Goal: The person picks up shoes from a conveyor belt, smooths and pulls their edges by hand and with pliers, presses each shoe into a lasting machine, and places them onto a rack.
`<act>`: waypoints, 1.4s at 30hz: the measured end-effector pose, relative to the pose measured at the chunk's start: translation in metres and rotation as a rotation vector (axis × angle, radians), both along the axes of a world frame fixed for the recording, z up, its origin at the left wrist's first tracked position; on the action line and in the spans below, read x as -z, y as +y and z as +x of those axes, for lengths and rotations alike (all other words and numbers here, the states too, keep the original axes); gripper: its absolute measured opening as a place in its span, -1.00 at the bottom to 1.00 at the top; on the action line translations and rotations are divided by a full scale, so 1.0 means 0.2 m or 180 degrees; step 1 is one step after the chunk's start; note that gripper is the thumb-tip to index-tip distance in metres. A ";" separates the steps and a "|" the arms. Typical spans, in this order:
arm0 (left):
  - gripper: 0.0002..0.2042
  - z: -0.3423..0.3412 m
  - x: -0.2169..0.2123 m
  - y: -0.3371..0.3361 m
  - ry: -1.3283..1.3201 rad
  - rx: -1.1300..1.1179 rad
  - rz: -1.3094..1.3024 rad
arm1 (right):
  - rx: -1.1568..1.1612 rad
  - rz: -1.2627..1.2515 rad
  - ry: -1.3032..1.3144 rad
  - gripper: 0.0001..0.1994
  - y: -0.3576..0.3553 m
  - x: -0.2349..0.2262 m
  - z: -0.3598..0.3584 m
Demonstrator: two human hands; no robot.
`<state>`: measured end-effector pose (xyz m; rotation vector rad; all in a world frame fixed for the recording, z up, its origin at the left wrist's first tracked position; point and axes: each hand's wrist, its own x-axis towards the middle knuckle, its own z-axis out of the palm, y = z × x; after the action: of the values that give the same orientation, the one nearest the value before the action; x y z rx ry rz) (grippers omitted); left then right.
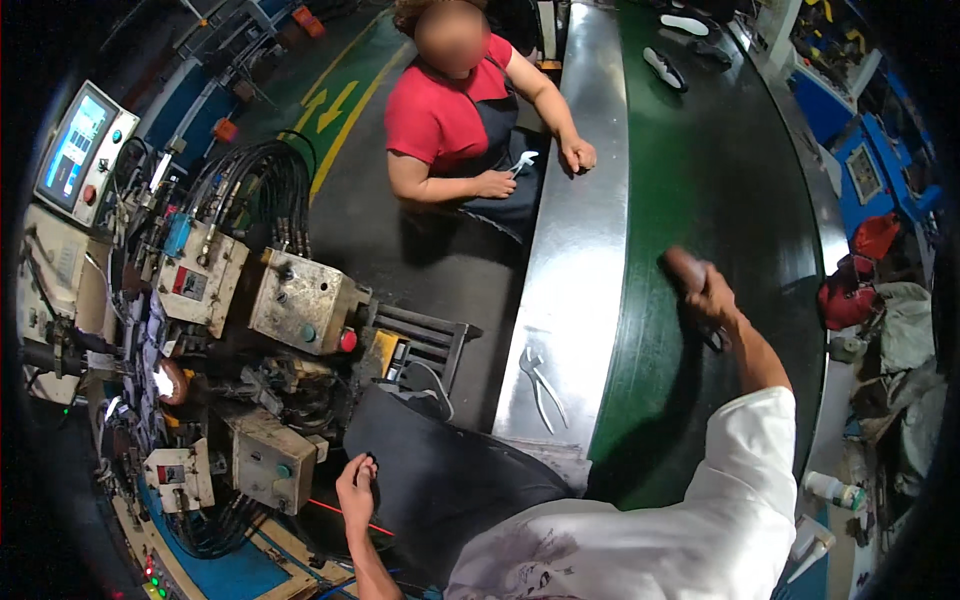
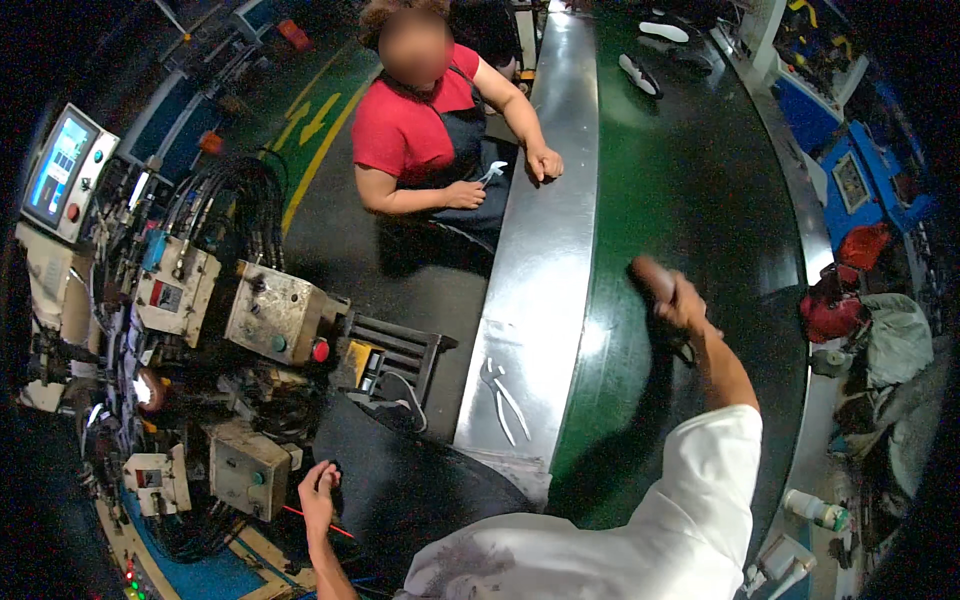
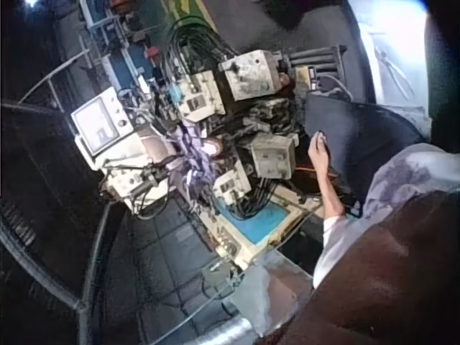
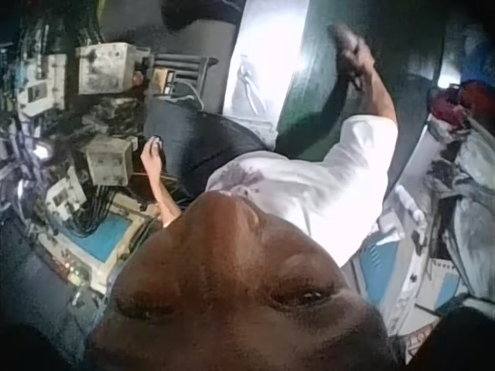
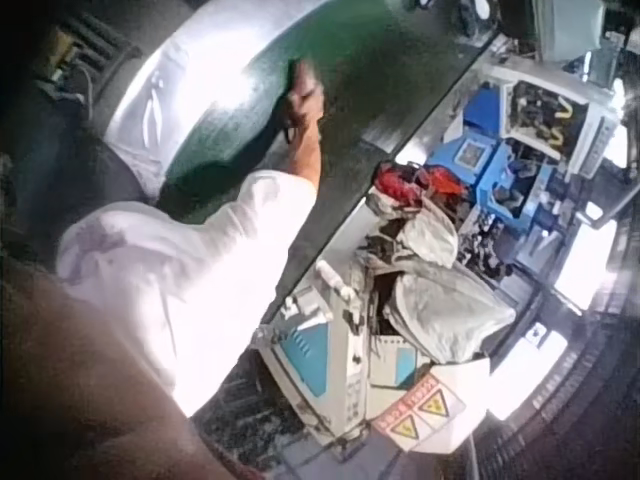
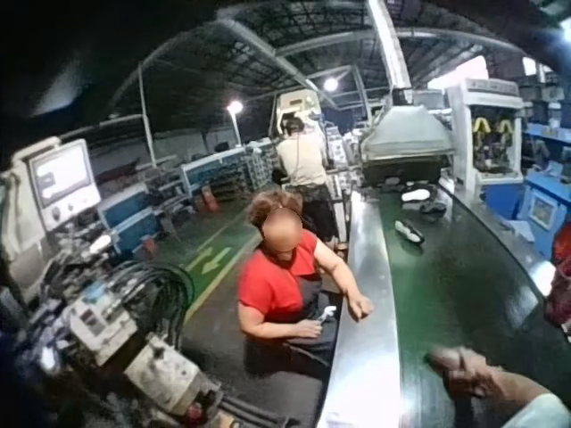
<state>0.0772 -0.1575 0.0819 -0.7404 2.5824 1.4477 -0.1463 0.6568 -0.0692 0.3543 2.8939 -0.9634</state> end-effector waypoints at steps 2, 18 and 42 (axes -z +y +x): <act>-0.70 -0.02 0.00 0.02 0.0072 0.0121 -0.0078 | -0.0849 0.1304 -0.0476 -0.28 -0.10 -0.02 0.24; -0.70 -0.40 0.04 0.39 0.0545 0.1201 0.0641 | 0.1922 -0.1214 0.0210 0.11 -0.60 0.04 0.79; -0.77 -0.20 -0.14 -0.20 0.1411 0.0496 -0.0402 | -0.2717 -0.2892 -0.2151 0.09 -2.79 -0.62 0.62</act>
<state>0.0381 -0.1970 0.1103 -0.2345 2.9946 1.5569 -0.0231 0.0989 0.0546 -0.4836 1.5017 -1.4117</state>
